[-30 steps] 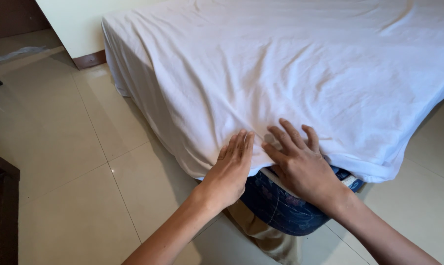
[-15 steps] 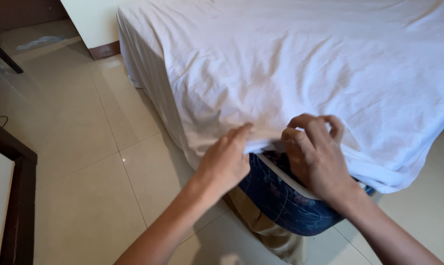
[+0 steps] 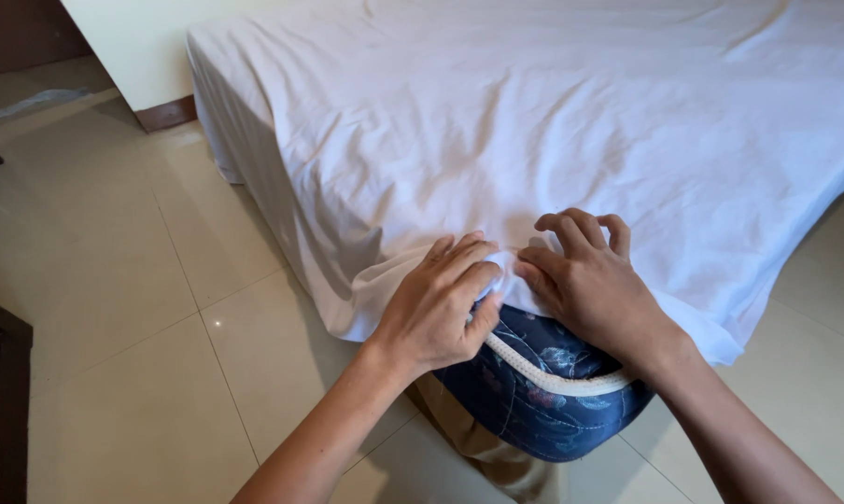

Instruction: The person spreads a white bed sheet over a mattress and tucks its edges under the mattress, working around the sides and corners of the bed, smoothing the fabric and pulling the sheet taut as they secure each section.

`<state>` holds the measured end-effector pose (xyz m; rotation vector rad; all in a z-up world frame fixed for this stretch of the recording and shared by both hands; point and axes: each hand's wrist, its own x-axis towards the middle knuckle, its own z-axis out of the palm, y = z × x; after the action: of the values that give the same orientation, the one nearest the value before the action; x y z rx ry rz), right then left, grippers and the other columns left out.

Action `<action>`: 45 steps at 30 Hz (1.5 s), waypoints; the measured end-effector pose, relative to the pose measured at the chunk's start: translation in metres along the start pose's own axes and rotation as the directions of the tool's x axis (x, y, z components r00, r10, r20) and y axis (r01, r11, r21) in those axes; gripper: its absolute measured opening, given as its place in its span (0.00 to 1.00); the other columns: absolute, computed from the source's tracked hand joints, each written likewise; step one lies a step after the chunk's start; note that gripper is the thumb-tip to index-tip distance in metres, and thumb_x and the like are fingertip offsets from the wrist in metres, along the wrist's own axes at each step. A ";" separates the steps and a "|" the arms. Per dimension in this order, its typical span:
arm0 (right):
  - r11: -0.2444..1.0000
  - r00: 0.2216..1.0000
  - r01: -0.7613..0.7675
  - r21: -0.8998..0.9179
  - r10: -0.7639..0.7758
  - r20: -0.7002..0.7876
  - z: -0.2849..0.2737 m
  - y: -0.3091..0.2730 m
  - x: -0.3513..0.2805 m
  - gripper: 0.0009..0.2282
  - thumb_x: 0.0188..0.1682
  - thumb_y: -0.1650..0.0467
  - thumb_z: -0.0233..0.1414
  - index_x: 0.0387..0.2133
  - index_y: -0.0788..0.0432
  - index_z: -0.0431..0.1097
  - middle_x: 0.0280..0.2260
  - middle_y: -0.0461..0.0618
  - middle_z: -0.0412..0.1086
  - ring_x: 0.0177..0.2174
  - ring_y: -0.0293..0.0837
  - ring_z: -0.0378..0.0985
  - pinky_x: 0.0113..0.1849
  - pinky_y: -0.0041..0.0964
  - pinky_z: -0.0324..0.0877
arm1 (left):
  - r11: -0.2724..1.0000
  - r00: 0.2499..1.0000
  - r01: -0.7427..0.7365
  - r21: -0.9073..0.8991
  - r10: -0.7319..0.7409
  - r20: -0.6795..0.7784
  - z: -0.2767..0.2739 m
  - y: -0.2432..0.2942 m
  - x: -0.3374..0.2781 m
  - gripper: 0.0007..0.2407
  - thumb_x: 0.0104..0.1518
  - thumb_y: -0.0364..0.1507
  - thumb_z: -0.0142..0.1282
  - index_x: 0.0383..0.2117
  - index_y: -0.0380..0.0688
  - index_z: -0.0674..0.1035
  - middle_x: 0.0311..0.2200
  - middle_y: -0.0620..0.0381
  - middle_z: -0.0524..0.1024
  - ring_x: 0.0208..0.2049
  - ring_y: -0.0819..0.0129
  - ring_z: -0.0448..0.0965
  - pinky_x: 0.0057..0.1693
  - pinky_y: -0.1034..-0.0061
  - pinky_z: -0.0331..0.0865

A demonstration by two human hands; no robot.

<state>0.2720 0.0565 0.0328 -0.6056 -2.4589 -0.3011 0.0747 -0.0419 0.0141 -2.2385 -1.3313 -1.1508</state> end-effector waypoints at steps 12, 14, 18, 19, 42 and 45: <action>0.992 0.992 0.127 -0.001 -0.127 0.015 -0.014 -0.019 0.000 0.17 0.44 0.64 0.55 0.46 0.54 0.76 0.48 0.53 0.70 0.55 0.54 0.65 0.56 0.56 0.54 | 0.968 0.999 0.038 0.249 -0.035 -0.018 0.020 -0.006 -0.021 0.09 0.62 0.25 0.54 0.42 0.33 0.83 0.58 0.44 0.75 0.65 0.48 0.69 0.68 0.49 0.60; 0.990 0.992 0.127 0.059 -0.127 0.010 -0.025 -0.024 0.001 0.16 0.45 0.65 0.55 0.47 0.56 0.75 0.47 0.53 0.70 0.55 0.53 0.66 0.55 0.56 0.54 | 0.972 1.000 0.008 0.233 -0.001 -0.031 0.012 -0.002 -0.018 0.09 0.62 0.25 0.54 0.42 0.31 0.82 0.57 0.42 0.76 0.64 0.48 0.71 0.68 0.50 0.62; 0.951 0.984 0.171 0.256 -0.180 0.011 -0.047 -0.028 0.000 0.13 0.47 0.67 0.55 0.43 0.58 0.76 0.47 0.52 0.72 0.54 0.53 0.68 0.54 0.54 0.53 | 0.995 0.991 -0.084 0.057 0.089 -0.098 0.000 0.008 -0.011 0.08 0.63 0.21 0.53 0.39 0.25 0.81 0.51 0.40 0.77 0.60 0.50 0.76 0.68 0.52 0.66; 0.952 0.984 0.170 0.254 -0.179 0.013 -0.049 -0.029 -0.001 0.13 0.47 0.67 0.55 0.43 0.58 0.76 0.47 0.52 0.72 0.54 0.53 0.68 0.54 0.54 0.53 | 0.995 0.991 -0.085 0.054 0.090 -0.099 -0.006 0.011 -0.009 0.08 0.63 0.21 0.53 0.39 0.25 0.81 0.51 0.40 0.77 0.60 0.50 0.76 0.68 0.52 0.66; 0.980 0.989 -0.065 -0.188 0.038 -0.143 -0.012 -0.042 0.007 0.06 0.53 0.68 0.57 0.34 0.57 0.77 0.42 0.48 0.73 0.46 0.50 0.72 0.54 0.49 0.61 | 0.992 0.990 -0.034 0.122 0.050 -0.128 0.021 0.010 -0.036 0.17 0.54 0.32 0.62 0.44 0.30 0.79 0.58 0.35 0.67 0.62 0.40 0.67 0.68 0.44 0.58; 0.980 0.991 -0.073 -0.184 0.051 -0.124 -0.010 -0.045 0.005 0.09 0.52 0.68 0.56 0.43 0.55 0.77 0.44 0.49 0.72 0.47 0.50 0.73 0.55 0.48 0.61 | 0.988 0.988 0.073 0.135 -0.052 -0.147 0.034 0.001 -0.034 0.20 0.54 0.30 0.60 0.52 0.31 0.78 0.60 0.37 0.66 0.65 0.40 0.64 0.68 0.46 0.55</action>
<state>0.2513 0.0155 0.0407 -0.7213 -2.3086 -0.5333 0.0832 -0.0426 -0.0338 -1.9897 -1.3873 -1.1765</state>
